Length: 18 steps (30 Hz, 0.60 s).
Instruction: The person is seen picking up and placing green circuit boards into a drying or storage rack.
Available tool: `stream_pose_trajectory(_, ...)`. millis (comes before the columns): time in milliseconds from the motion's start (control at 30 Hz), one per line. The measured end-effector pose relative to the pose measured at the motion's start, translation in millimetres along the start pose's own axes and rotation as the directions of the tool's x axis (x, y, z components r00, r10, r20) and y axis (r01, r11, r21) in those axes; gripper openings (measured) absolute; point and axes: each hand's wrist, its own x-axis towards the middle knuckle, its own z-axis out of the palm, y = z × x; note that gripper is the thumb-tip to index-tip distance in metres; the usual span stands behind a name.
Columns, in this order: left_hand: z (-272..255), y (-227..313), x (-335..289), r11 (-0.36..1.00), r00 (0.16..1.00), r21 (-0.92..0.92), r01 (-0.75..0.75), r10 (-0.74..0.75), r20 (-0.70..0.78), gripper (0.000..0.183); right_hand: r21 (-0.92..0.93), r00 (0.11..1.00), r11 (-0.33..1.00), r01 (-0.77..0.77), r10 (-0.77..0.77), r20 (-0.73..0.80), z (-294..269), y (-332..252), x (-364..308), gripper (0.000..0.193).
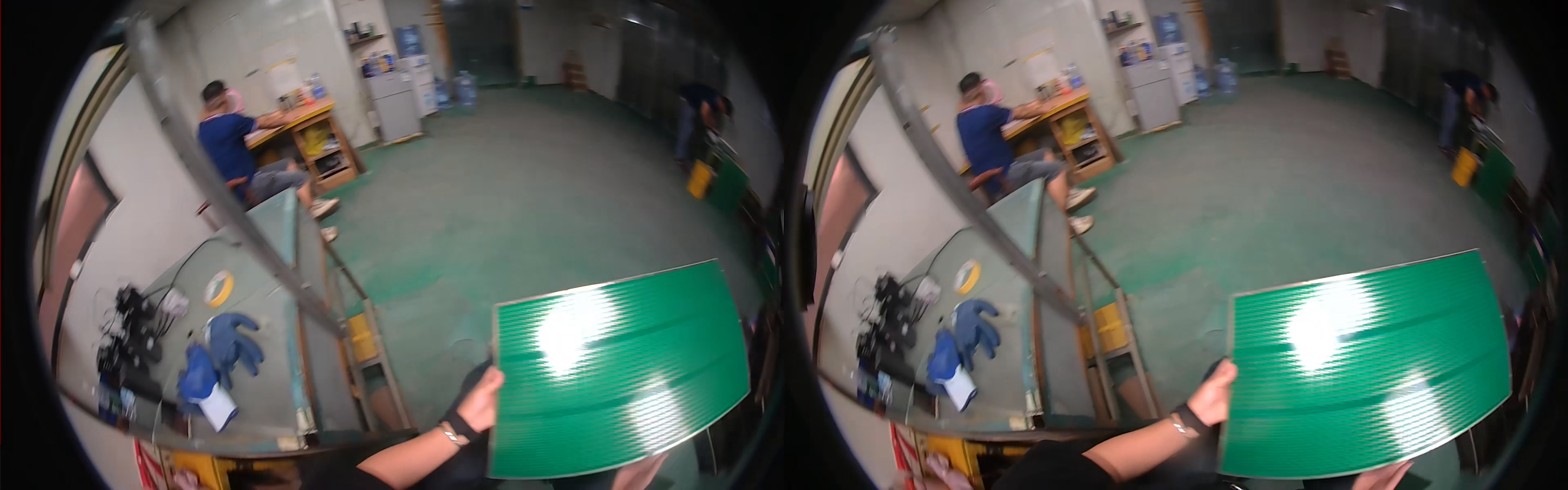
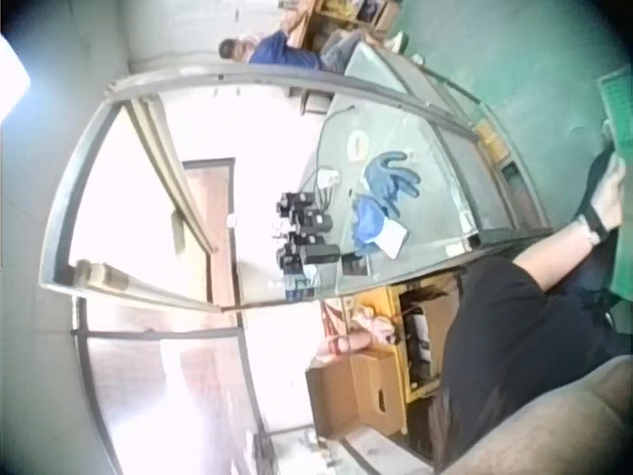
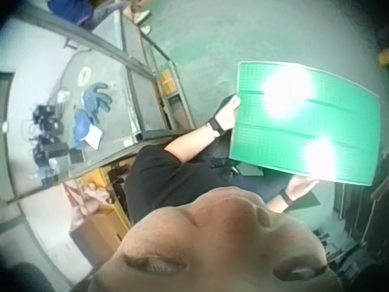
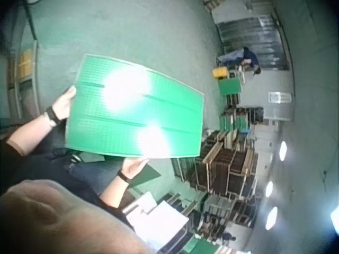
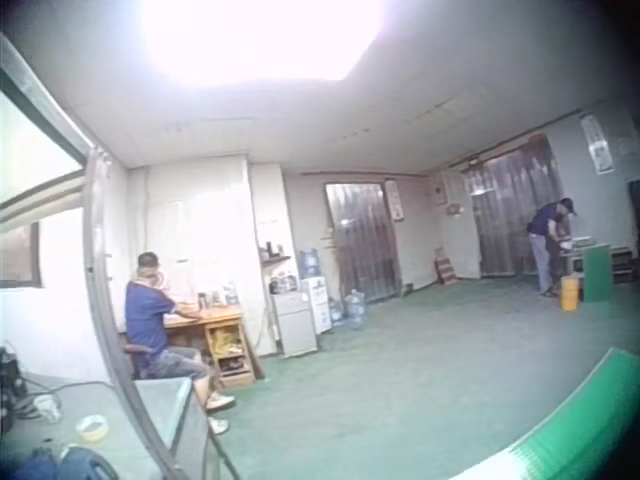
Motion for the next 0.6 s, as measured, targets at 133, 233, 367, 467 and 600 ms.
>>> stream_pose_trajectory(133, 14, -49, 8, 0.992, 0.995, -0.098, 0.079, -0.072, 0.072, 0.049, -0.083, 0.968, 0.975, -0.208, 0.194, -0.157, 54, 35, -41, 0.057)
stream_pose_trajectory(233, 10, -68, 2, 0.988, 0.987, -0.013, 0.151, -0.150, 0.059, 0.050, -0.375, 0.977, 0.921, -0.104, 0.024, -0.214, 54, 24, -24, 0.055)
stream_pose_trajectory(367, 13, -66, 7, 0.809, 0.891, 0.410, 0.420, -0.453, -0.020, 0.035, -0.495, 0.960, 0.847, -0.194, 0.060, -0.273, 7, -12, 6, 0.053)
stream_pose_trajectory(467, -39, -85, 22, 0.412, 0.943, 0.911, -0.009, -0.301, 0.145, 0.018, -0.891, 0.977, 0.407, 0.200, -0.152, 0.150, -105, -29, 38, 0.053)
stream_pose_trajectory(600, -43, -68, 28, 0.143, 0.963, 0.973, -0.181, -0.174, 0.205, 0.014, -0.689, 0.947, 0.693, 0.211, -0.320, -0.032, 13, -34, 13, 0.056)
